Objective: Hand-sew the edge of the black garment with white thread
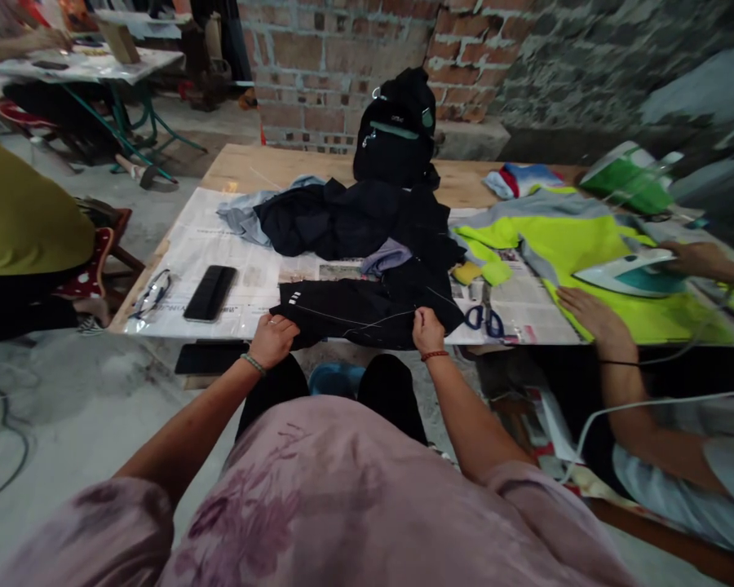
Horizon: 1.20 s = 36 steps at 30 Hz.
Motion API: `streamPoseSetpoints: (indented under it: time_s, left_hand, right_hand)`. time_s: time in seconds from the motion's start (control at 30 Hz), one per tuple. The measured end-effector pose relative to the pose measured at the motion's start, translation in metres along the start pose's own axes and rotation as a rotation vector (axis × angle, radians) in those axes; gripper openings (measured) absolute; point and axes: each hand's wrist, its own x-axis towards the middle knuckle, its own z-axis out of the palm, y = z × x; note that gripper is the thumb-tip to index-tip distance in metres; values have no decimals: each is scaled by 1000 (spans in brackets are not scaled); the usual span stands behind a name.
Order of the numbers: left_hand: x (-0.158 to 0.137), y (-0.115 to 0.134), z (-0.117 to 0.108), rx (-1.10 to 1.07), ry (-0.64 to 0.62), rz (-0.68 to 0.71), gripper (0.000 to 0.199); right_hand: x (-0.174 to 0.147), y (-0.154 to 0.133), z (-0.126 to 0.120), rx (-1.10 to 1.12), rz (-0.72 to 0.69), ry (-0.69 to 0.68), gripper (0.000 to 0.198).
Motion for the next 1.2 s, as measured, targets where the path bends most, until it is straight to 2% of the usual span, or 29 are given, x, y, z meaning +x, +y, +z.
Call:
streamPoseSetpoints:
  time_s: [0.2,0.3,0.5,0.67,0.77,0.93,1.1,1.2]
  left_hand:
    - [-3,-19,12,-205,81,-29,35]
    - [-2,-23,14,-226,121,-8,37]
    - [-9,-25,14,-145,140,-121,32]
    - [-14,-24,3,-144,321,-231,26]
    - [-9,-11,-6,-157,368,-260,20]
    - [18,28,-7,-235,274,-119,19]
    - [44,51,11,-221,120,-75,40]
    - [52,55,21,-181,67,-76,29]
  right_hand:
    - [9,8,0,-10,-33,-41,29]
    - [12,12,1,-29,-43,-58,31]
    - [12,8,0,-2,-27,-36,31]
    - [8,1,-11,94,-12,-25,29]
    - [6,-1,-17,123,7,-33,28]
    - [6,0,-16,134,33,-24,29]
    - [6,-2,-19,201,76,-15,29]
    - [2,-8,-30,308,152,-28,27]
